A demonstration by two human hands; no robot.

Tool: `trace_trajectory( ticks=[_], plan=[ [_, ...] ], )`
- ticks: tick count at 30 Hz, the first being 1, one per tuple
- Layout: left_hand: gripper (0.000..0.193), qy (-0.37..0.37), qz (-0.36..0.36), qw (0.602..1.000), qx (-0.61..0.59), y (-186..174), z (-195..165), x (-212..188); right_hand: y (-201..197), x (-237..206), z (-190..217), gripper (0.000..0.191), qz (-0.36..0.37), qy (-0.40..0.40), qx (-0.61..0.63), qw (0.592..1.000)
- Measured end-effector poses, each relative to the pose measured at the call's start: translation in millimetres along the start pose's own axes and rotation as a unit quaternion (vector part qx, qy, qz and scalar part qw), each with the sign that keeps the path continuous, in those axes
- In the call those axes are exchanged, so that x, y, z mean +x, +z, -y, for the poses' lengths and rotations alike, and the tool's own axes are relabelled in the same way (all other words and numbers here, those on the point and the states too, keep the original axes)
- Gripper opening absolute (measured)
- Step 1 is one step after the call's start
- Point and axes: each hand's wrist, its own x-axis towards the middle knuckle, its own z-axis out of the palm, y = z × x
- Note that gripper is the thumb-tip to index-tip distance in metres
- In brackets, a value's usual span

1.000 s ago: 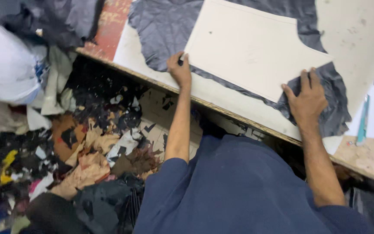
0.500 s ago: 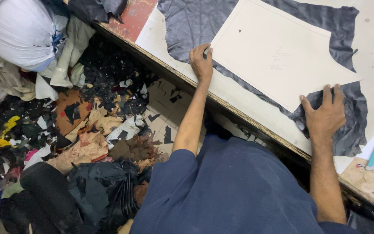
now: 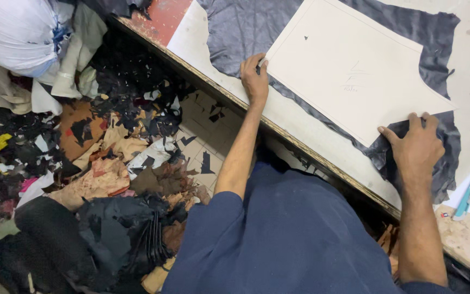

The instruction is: The person lays a black fabric sheet on a work table, places a paper pattern on top, and uses a utility knife to cut the fabric along the pattern edges. The person repeats this process with additional fabric pieces and patterns, then stacks the cut pieces.

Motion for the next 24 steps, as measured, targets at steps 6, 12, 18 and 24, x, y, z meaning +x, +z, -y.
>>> trace_trajectory(
  ticks=[6, 12, 18, 24],
  plan=[
    [0.017, -0.063, 0.017, 0.997, -0.049, 3.5, 11.5, -0.6, -8.9, 12.1, 17.8, 0.088, 0.017, -0.031, -0.085, 0.996],
    [0.04, 0.029, 0.075, 0.993, 0.085, 0.5, -1.6, -12.4, -5.1, 35.8, 34.8, 0.094, 0.156, -0.029, -0.162, 0.974],
    [0.09, 0.195, 0.396, 0.897, 0.029, 23.3, -15.3, 6.6, 7.5, 75.4, 54.4, 0.091, 0.097, -0.241, -0.196, 0.946],
    [0.1, 0.283, 0.446, 0.846, 0.068, 57.1, 26.3, 86.9, 21.7, 115.8, 73.6, 0.144, 0.266, -0.249, -0.41, 0.836]
  ],
)
